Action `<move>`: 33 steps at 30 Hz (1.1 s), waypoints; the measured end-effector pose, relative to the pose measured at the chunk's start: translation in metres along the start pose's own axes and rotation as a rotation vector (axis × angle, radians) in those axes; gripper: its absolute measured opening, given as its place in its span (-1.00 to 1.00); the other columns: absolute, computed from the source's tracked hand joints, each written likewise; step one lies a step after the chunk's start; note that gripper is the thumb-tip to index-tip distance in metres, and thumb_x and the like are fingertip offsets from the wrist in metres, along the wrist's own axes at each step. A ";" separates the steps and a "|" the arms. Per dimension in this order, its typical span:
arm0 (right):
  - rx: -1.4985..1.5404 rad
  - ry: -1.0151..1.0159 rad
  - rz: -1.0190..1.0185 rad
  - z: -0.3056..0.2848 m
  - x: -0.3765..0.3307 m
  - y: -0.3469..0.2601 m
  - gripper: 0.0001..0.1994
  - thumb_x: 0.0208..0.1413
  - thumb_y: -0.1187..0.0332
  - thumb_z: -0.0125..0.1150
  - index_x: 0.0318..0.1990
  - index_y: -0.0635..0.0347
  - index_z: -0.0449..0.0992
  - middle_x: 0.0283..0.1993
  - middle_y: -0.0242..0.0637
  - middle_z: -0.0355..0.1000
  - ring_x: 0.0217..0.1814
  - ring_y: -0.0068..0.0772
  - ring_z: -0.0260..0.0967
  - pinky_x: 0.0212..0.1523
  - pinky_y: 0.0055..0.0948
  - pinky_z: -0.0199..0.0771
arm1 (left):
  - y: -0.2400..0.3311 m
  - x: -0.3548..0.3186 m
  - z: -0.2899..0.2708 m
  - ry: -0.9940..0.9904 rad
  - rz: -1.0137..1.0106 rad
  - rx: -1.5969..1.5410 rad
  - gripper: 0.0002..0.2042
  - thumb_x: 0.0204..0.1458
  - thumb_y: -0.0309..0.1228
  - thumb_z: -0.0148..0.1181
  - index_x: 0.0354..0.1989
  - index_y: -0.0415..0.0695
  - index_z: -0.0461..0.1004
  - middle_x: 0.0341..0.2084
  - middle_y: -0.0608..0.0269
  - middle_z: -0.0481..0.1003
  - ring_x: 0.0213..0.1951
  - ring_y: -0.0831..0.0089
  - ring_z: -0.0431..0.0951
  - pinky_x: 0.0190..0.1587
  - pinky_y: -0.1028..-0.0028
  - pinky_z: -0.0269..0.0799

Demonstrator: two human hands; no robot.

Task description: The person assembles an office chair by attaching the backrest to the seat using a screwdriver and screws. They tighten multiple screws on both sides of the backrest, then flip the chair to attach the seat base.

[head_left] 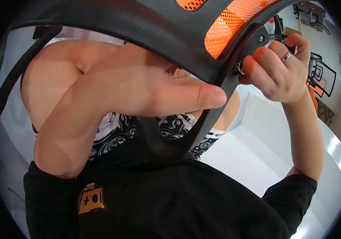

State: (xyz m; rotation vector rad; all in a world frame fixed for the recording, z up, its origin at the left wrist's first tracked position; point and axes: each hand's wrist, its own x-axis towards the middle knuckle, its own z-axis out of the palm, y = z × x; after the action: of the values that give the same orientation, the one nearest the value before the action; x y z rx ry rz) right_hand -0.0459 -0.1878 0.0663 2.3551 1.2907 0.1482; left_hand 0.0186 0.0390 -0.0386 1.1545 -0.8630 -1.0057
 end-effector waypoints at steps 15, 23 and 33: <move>-0.005 0.037 0.785 0.012 0.002 -0.067 -0.67 0.03 -0.03 0.00 -0.60 -0.07 0.24 -0.63 -0.50 0.08 -0.67 -0.44 0.04 -0.31 -0.34 -0.01 | -0.007 0.008 0.012 0.105 0.112 0.059 -0.79 -0.03 -0.51 0.12 -0.20 -0.28 0.44 -0.31 0.22 0.49 -0.27 0.52 0.47 -0.17 0.52 0.38; 0.147 0.042 1.087 0.004 0.013 -0.092 -0.75 -0.03 0.08 0.13 -0.54 -0.02 0.30 -0.59 -0.50 0.15 -0.58 -0.38 0.12 -0.32 -0.40 0.06 | 0.003 0.006 0.011 0.059 -0.132 -0.123 -0.76 -0.02 -0.53 0.11 -0.13 -0.29 0.41 -0.27 0.22 0.48 -0.22 0.53 0.47 -0.14 0.52 0.37; 0.290 0.256 0.948 -0.025 -0.021 -0.044 -0.78 -0.22 0.42 0.30 -0.31 0.10 0.59 -0.43 -0.35 0.35 -0.46 -0.46 0.30 -0.39 -0.59 0.32 | -0.002 0.008 0.016 0.128 -0.146 -0.254 -0.62 -0.04 -0.55 0.20 -0.01 -0.26 0.33 -0.12 0.20 0.44 -0.09 0.50 0.44 -0.01 0.52 0.34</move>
State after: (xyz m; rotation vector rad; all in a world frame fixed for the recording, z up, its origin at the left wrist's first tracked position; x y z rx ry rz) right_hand -0.0993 -0.1762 0.0720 3.0896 0.1749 0.5931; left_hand 0.0064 0.0266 -0.0367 1.0616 -0.5377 -1.1127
